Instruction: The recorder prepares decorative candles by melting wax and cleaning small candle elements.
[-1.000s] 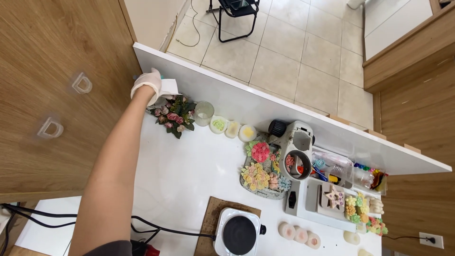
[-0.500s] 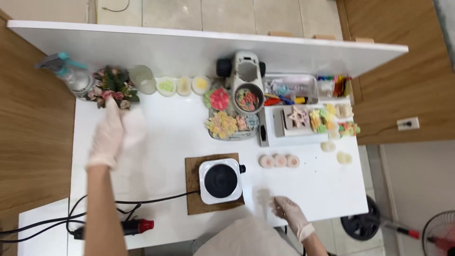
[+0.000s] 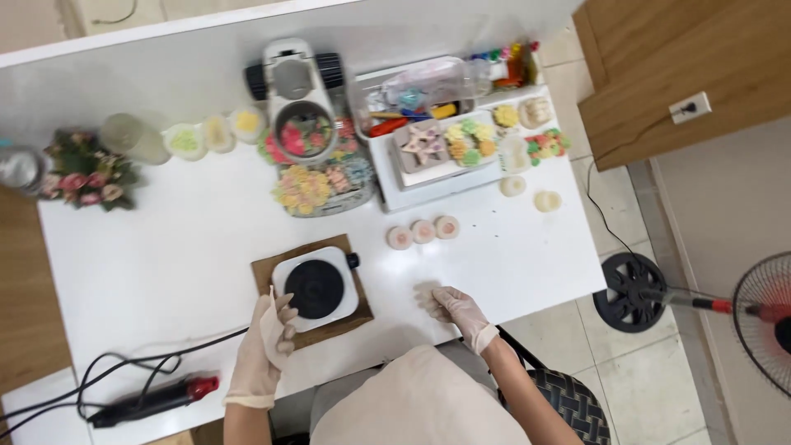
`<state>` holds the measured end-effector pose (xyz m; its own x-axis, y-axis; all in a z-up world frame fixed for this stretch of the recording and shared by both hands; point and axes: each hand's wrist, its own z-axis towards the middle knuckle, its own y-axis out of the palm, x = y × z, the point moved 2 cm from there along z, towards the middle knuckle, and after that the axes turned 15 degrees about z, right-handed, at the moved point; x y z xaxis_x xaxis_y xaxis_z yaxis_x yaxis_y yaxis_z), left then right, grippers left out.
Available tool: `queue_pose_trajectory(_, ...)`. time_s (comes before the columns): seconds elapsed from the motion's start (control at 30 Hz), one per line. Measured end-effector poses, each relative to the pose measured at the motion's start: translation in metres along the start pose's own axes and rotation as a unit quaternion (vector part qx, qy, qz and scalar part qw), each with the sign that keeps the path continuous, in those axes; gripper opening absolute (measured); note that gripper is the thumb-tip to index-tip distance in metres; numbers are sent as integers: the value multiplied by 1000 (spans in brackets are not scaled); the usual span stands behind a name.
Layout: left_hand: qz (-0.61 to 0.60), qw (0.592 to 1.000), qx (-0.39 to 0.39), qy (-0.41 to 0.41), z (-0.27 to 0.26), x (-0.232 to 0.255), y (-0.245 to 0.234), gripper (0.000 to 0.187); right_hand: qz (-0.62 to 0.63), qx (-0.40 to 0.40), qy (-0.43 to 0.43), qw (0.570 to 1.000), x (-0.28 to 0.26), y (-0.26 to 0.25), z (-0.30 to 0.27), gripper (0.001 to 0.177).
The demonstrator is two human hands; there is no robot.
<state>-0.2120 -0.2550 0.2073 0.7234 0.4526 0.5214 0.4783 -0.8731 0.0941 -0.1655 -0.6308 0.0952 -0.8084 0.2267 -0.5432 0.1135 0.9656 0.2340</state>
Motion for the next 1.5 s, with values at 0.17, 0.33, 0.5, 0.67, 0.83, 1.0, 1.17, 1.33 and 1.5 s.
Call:
queue_pose_trajectory(0.17,55,997,-43,25,-20,12,44,43,40,11,-41,998,-32,-29,15,29)
queue_pose_trajectory(0.33,102,994,3,36,-35,22,88,36,77,66,-120,988,-67,-88,31,28)
queue_pose_trajectory(0.5,144,988,48,8,-28,14,107,40,58,163,-194,966,-85,-162,66,31)
queue_pose_trajectory(0.67,188,973,114,-70,-25,15,113,42,-201,297,-327,874,-165,-156,38,61)
queue_pose_trajectory(0.83,199,973,111,-36,-5,19,105,45,-371,288,-392,791,-201,-149,68,89)
queue_pose_trajectory(1.0,217,968,123,-8,-11,7,113,47,-359,272,-383,807,-196,-112,97,91)
queue_pose_trajectory(1.17,187,979,81,11,11,-19,107,44,-344,317,-412,782,-182,-112,121,69)
queue_pose_trajectory(1.33,154,981,112,-45,-10,-12,130,41,-373,317,-389,781,-189,-120,119,60)
queue_pose_trajectory(1.5,184,975,110,-55,-11,-12,128,40,-400,289,-366,789,-193,-118,113,59)
